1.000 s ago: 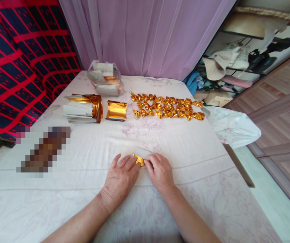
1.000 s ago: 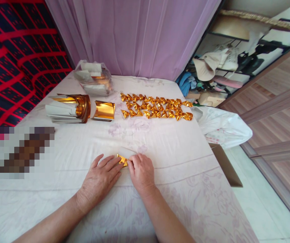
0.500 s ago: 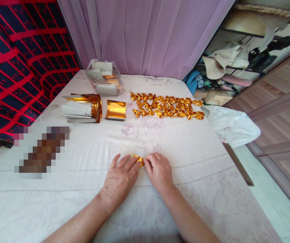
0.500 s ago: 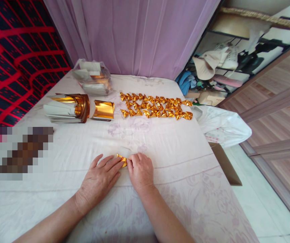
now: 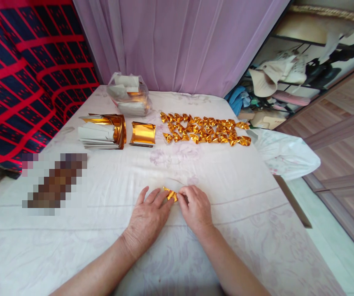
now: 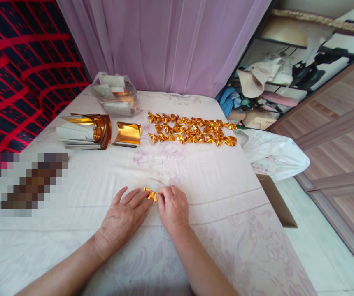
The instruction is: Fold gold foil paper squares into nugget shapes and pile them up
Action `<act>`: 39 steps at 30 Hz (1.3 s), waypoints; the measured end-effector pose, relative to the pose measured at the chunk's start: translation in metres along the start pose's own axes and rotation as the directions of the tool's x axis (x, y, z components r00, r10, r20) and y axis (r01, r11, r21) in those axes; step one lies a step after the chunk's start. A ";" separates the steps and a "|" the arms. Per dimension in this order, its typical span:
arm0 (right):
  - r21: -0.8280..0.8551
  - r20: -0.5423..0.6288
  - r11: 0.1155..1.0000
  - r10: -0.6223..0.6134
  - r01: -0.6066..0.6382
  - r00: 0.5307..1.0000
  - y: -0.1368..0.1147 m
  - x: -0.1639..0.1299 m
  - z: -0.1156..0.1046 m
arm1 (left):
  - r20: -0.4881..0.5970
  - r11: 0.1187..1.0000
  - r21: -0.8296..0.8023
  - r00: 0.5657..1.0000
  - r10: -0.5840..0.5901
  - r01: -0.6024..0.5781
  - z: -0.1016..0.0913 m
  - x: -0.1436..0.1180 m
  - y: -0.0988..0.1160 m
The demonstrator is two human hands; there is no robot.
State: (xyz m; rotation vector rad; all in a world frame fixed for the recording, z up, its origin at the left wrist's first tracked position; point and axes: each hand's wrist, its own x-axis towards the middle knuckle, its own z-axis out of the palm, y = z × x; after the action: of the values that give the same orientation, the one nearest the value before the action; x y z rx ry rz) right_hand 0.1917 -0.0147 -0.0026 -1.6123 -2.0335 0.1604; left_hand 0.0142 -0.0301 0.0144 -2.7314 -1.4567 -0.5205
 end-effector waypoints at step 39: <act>0.087 -0.056 0.980 -0.173 0.177 0.983 0.003 -0.005 -0.012 | 0.001 0.997 0.073 1.000 0.031 -0.031 0.001 0.001 0.002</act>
State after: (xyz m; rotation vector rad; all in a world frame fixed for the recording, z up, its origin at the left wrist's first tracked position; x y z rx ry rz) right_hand 0.2009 -0.0216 0.0050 -1.3617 -2.0873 0.1465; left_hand 0.0168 -0.0300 0.0145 -2.6930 -1.4019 -0.4567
